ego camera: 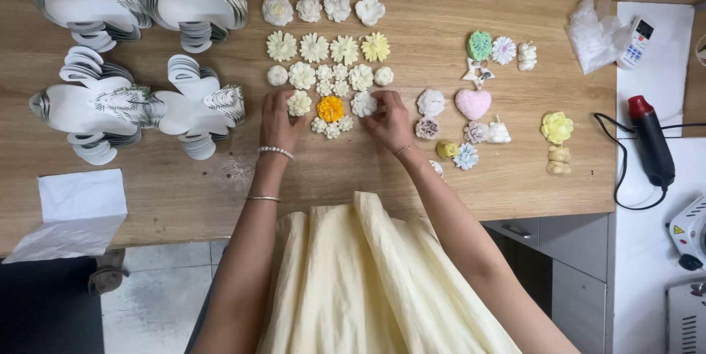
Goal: Arranging and cleaning decorative flower-shaped wax pieces on a wooden workbench.
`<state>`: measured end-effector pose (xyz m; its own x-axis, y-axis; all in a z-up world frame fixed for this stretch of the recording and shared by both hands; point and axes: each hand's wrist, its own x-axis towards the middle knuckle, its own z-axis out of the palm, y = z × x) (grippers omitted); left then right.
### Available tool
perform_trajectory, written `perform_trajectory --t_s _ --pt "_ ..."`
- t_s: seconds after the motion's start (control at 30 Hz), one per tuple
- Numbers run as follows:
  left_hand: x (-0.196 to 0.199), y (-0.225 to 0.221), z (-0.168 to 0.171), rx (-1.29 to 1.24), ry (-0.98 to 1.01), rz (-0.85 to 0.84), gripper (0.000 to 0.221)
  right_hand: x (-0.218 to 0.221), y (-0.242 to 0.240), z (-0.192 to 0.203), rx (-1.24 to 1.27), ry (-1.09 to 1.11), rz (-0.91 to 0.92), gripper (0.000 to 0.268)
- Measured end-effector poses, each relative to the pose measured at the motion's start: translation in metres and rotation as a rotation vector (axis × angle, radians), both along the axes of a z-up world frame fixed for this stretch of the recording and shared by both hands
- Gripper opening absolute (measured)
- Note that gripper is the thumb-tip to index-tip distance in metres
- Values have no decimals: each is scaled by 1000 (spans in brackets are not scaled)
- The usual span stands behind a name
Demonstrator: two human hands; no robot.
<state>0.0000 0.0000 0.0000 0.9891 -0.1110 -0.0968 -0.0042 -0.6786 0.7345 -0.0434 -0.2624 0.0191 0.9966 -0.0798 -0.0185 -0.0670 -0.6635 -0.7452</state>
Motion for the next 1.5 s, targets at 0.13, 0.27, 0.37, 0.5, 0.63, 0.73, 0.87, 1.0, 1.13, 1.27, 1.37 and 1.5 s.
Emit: perform_trajectory --t_s 0.13,0.27,0.37,0.5,0.63,0.73,0.87,1.0,1.13,1.27,1.37,1.5 --pt "1 -3 -6 16 -93 -24 59 1 3 0 11 52 -16 46" --pt "2 -8 1 -24 1 -14 61 2 3 -1 22 11 12 43" --pt "3 -10 1 -25 7 -23 60 2 2 -2 21 16 22 42" --pt "5 -11 -2 -6 -4 -40 59 1 2 4 22 33 22 44" --pt "5 -12 -1 3 -24 -55 60 2 2 0 32 45 22 45" --pt "4 -12 1 13 -23 -67 60 1 0 -8 49 8 31 47" --pt "3 -11 4 37 -14 -73 60 1 3 -4 28 14 53 47" --pt "-3 -14 15 35 39 -69 60 -2 2 -2 -21 -39 70 49" --pt "-15 -21 41 84 -38 -80 63 -16 -3 12 -48 -145 62 52" --pt "-32 -38 89 178 -169 -51 56 -47 -12 57 46 -63 -59 41" --pt "-45 -62 106 123 -287 -98 52 -79 -29 81 75 -111 -124 34" --pt "-52 -116 110 18 55 -253 46 -119 -64 91 124 -162 -272 20"
